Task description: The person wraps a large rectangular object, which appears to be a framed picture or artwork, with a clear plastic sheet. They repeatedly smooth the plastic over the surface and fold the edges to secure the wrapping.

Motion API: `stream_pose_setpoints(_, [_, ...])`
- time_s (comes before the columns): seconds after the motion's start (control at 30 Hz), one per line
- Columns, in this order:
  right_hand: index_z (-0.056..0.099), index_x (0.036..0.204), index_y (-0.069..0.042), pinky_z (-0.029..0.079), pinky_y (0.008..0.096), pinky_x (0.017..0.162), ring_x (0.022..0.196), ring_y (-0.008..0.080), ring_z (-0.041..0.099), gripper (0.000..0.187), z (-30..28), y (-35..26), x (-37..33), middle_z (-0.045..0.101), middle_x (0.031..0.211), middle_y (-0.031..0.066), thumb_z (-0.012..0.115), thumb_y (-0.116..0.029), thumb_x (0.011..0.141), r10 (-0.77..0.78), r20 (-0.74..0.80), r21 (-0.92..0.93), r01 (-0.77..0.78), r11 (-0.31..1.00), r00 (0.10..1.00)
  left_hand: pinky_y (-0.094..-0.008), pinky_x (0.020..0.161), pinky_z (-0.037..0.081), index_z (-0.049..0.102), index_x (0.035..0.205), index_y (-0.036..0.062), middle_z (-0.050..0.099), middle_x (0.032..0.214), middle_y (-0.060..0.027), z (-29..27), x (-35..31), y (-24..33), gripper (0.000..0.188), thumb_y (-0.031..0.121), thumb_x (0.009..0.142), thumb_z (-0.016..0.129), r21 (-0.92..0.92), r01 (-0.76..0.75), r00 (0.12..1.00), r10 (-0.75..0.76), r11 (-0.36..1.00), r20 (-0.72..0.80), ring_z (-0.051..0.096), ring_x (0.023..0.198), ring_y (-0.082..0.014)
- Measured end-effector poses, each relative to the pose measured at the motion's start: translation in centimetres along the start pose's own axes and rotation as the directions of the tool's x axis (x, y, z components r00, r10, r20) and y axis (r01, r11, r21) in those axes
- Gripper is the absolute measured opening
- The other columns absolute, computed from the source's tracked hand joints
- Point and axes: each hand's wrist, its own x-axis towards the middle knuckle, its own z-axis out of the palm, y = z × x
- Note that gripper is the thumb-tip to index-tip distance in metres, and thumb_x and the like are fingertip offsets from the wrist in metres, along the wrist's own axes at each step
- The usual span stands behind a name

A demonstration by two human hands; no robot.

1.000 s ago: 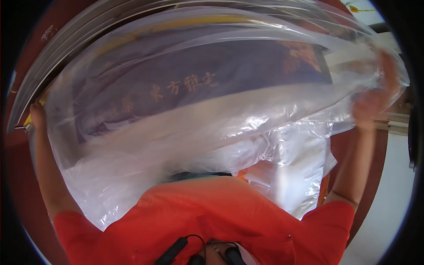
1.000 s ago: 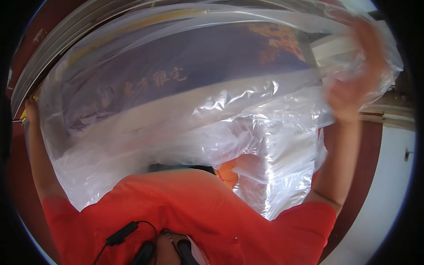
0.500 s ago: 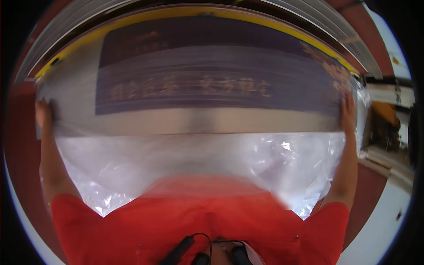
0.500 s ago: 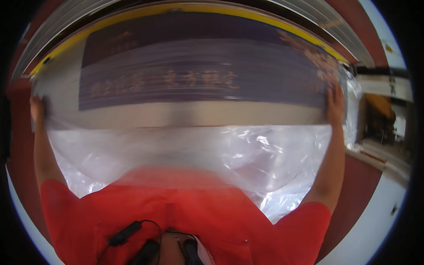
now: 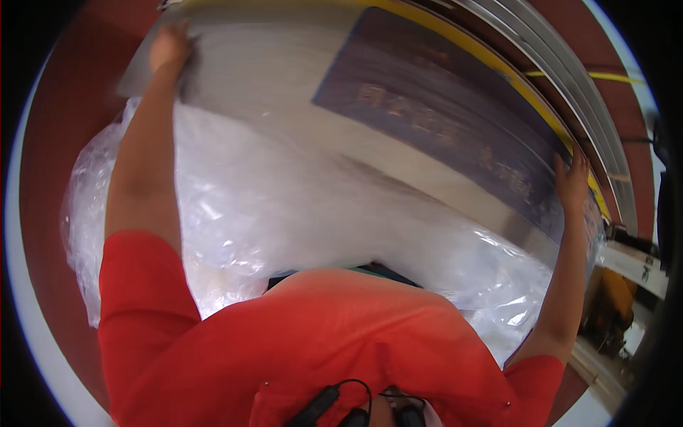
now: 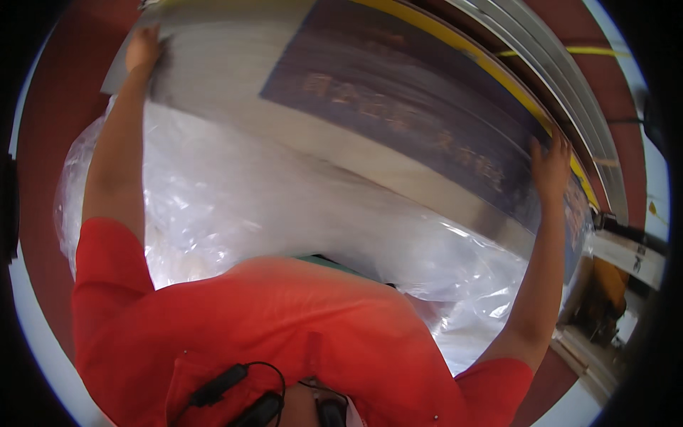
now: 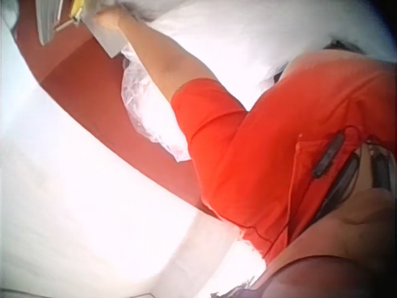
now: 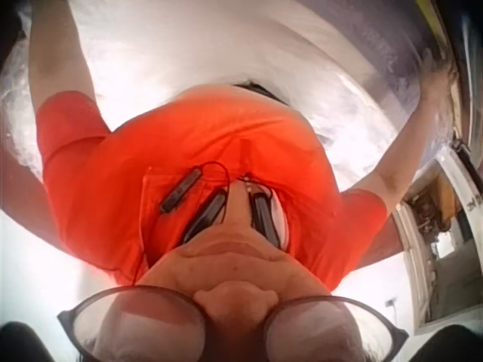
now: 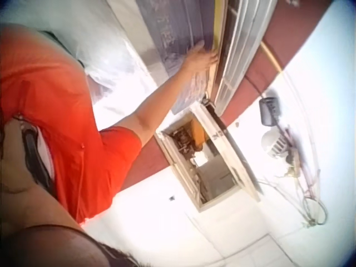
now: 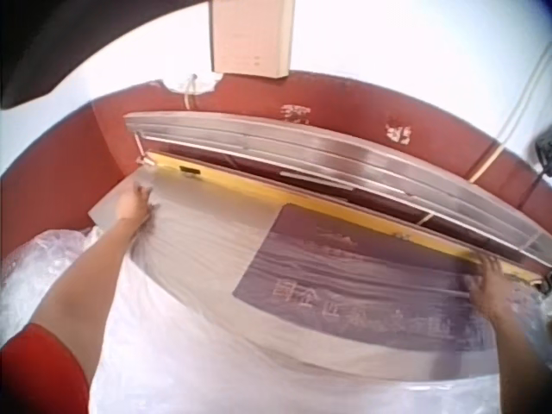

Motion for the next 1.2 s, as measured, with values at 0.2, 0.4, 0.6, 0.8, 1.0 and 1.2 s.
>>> stream_pose_setpoints(0.2, [0.044, 0.112, -0.007, 0.037, 0.0296, 0.084, 0.105, 0.0196, 0.042, 0.039, -16.0, -27.4, -3.3, 0.046, 0.111, 0.0098, 0.053, -0.019, 0.076, -0.781, -0.18, 0.92, 0.383, 0.081, 0.599, -0.0345, 0.067, 0.044, 0.05, 0.086, 0.0023, 0.055, 0.08, -0.0161, 2.1, -0.2, -6.8, 0.025, 0.025, 0.075, 0.048, -0.482, 0.091, 0.986, -0.01, 0.871, 0.167, 0.054, 0.07, -0.0278])
stream_pose_setpoints(0.4, [0.032, 0.118, 0.004, 0.042, 0.0302, 0.076, 0.095, 0.0225, 0.05, 0.063, -16.2, -43.6, -6.2, 0.05, 0.103, 0.0183, 0.058, -0.031, 0.072, -0.848, 0.088, 0.99, -0.137, 0.018, 0.523, -0.0339, 0.067, 0.044, 0.055, 0.082, 0.0029, 0.056, 0.078, -0.0152, -0.6, 0.1, -3.6, 0.023, 0.024, 0.075, 0.049, -0.541, 0.326, 0.926, -0.147, 0.775, 0.347, 0.055, 0.07, -0.0275])
stream_pose_setpoints(0.6, [0.054, 0.087, -0.001, 0.039, 0.0294, 0.059, 0.067, 0.0176, 0.05, 0.03, -14.3, -44.8, -6.9, 0.054, 0.066, 0.0096, 0.055, -0.028, 0.073, -1.0, -0.025, 1.0, -0.002, -0.025, 0.005, -0.0389, 0.07, 0.041, 0.054, 0.083, 0.0045, 0.056, 0.08, -0.0166, 1.0, 0.5, -2.8, 0.024, 0.026, 0.073, 0.051, -0.529, 0.128, 0.977, -0.016, 0.839, 0.211, 0.053, 0.076, -0.0322])
stream_pose_setpoints(0.8, [0.055, 0.082, -0.002, 0.04, 0.0286, 0.058, 0.066, 0.0173, 0.05, 0.021, -19.5, -25.0, -6.8, 0.052, 0.067, 0.0082, 0.051, -0.021, 0.074, -0.841, -0.517, 0.751, -0.385, -0.536, 0.162, -0.038, 0.071, 0.04, 0.055, 0.09, 0.0107, 0.057, 0.086, -0.014, 0.7, 0.6, -3.4, 0.039, 0.043, 0.079, 0.035, -0.405, 0.171, 0.971, -0.085, 0.898, 0.222, 0.053, 0.082, -0.0318])
stream_pose_setpoints(1.0, [0.055, 0.083, -0.002, 0.041, 0.029, 0.059, 0.067, 0.0173, 0.05, 0.019, -18.5, -0.6, -13.7, 0.053, 0.07, 0.0085, 0.049, -0.017, 0.074, -0.31, -0.095, 0.977, 0.029, -0.21, 0.946, -0.0394, 0.072, 0.04, 0.053, 0.091, 0.0093, 0.056, 0.089, -0.0158, 1.3, 0.9, -3.3, 0.04, 0.042, 0.08, 0.033, -0.11, 0.178, 0.973, -0.159, 0.978, 0.169, 0.051, 0.086, -0.0325])
stream_pose_setpoints(1.2, [0.055, 0.085, -0.002, 0.042, 0.0293, 0.059, 0.068, 0.0174, 0.051, 0.018, -10.6, 19.7, -23.3, 0.054, 0.073, 0.0087, 0.046, -0.013, 0.073, 0.61, 0.184, 0.68, -0.548, 0.488, 0.771, -0.0413, 0.076, 0.039, 0.05, 0.096, 0.0081, 0.053, 0.096, -0.0183, 0.1, 0.7, -2.1, 0.039, 0.038, 0.082, 0.03, 0.015, 0.153, 0.963, -0.152, 0.988, 0.222, 0.049, 0.09, -0.0346])
